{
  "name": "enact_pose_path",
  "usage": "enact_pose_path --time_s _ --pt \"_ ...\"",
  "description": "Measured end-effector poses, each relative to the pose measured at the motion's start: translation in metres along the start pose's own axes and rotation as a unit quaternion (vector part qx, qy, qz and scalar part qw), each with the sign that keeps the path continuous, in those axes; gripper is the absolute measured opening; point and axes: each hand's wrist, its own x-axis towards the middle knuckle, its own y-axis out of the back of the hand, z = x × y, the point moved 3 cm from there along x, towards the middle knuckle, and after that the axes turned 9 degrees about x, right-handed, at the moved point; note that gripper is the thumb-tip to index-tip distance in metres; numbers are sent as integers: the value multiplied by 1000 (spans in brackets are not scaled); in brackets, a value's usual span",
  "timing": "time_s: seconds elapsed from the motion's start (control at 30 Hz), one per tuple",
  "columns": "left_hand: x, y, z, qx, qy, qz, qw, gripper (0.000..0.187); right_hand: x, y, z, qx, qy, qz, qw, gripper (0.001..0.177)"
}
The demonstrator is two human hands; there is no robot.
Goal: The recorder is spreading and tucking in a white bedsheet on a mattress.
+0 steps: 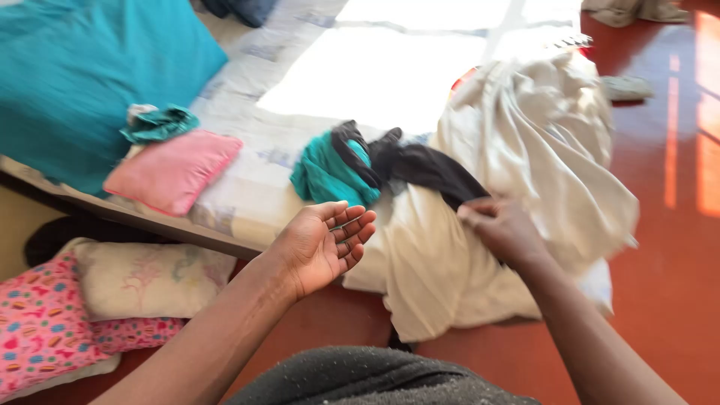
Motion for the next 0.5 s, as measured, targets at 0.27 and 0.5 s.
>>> enact_pose_path --time_s 0.27,0.5 --pt "42 -1 48 -45 42 -61 996 40 71 -57 -66 165 -74 -143 973 32" --pt "80 -25 100 -33 43 -113 992 72 109 -72 -170 202 101 -225 948 31"
